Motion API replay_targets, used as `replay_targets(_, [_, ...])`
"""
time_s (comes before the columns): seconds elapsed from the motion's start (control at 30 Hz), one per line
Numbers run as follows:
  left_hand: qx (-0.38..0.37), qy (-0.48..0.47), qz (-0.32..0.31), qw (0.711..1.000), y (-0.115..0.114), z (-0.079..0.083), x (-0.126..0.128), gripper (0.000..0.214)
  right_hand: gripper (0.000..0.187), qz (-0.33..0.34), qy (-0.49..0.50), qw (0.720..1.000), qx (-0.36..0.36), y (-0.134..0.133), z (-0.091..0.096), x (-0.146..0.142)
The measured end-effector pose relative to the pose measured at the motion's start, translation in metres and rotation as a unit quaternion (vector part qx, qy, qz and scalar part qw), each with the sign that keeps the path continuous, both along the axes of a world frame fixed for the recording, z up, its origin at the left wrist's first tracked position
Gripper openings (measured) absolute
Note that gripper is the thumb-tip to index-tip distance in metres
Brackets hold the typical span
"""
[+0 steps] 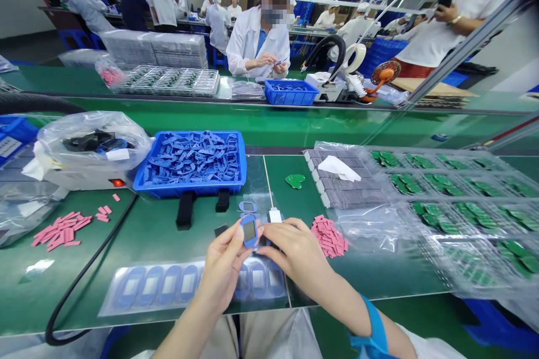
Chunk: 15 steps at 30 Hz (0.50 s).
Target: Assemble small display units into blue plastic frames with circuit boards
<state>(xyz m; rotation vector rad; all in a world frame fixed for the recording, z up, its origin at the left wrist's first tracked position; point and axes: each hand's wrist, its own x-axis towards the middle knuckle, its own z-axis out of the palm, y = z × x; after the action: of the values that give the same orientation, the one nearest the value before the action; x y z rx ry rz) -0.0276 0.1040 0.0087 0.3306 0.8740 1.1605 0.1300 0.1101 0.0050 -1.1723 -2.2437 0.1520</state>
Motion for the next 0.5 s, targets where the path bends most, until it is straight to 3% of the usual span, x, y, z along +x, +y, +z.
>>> replay_targets(0.13, [-0.004, 0.015, -0.016, 1.0, 0.006, 0.0, -0.002, 0.037, 0.012, -0.009, -0.03, 0.999, 0.006, 0.001, 0.0, -0.008])
replay_targets(0.3, [-0.012, 0.046, 0.0, 0.999, 0.017, -0.006, -0.006, 0.034, 0.019, 0.007, -0.047, 0.995, 0.092, 0.001, -0.013, -0.011])
replay_targets(0.4, [0.005, 0.077, 0.013, 0.997, 0.026, -0.012, -0.006, 0.036, 0.024, 0.041, -0.032, 0.988, 0.148, -0.003, -0.014, -0.006])
replay_targets(0.5, [0.03, 0.111, 0.003, 0.993, 0.032, -0.012, -0.002, 0.041, 0.03, 0.059, 0.026, 0.989, 0.13, -0.019, -0.011, 0.0])
